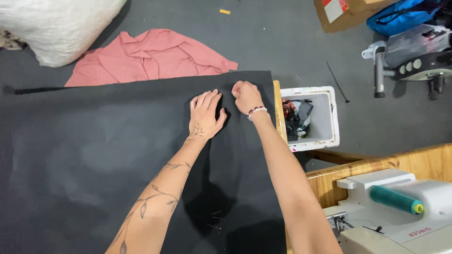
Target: The person lays a large black fabric on a wooden worktable, smooths it, and uses a metal ruler to measure and mark a straight line. They then pick up a small white object and a pair of scissors from the table, and continue to adjust and smooth the fabric.
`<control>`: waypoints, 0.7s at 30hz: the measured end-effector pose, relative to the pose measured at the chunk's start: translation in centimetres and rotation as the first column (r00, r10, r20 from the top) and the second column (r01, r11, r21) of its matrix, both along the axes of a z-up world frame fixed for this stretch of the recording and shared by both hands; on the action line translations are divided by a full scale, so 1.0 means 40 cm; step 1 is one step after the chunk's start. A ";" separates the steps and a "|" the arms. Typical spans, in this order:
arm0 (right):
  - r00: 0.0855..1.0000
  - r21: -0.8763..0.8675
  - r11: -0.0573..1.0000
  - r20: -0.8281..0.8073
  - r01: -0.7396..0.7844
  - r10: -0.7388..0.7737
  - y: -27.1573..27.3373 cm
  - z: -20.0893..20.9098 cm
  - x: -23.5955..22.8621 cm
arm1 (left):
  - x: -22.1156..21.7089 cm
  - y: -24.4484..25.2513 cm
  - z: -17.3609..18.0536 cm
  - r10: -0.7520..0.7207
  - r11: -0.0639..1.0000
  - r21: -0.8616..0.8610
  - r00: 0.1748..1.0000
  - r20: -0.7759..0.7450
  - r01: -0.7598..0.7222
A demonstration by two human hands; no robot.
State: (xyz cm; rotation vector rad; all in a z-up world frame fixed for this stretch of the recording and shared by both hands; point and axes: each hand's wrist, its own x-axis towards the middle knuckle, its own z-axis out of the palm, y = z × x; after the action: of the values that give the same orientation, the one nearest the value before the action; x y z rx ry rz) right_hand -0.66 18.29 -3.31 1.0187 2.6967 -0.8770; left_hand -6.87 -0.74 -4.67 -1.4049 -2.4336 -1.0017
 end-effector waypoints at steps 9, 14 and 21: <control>0.974 -0.220 0.958 -0.087 0.186 -0.209 -0.063 0.067 -0.016 | -0.004 -0.003 -0.040 -0.010 1.000 0.028 0.999 0.039 0.009; 0.935 -0.175 0.962 -0.254 0.209 -0.249 -0.091 0.149 0.048 | 0.003 0.001 -0.006 -0.036 0.996 -0.078 0.999 -0.011 0.035; 0.953 -0.239 0.970 0.278 -0.054 0.122 -0.435 0.346 0.328 | 0.012 0.008 -0.013 -0.039 0.988 -0.150 0.994 -0.102 0.023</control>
State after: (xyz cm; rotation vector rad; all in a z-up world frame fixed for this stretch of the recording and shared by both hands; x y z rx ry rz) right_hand 12.47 0.89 10.55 0.8903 2.3161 -0.9149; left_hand -6.40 -0.42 -5.20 -1.5049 -2.4609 -0.7456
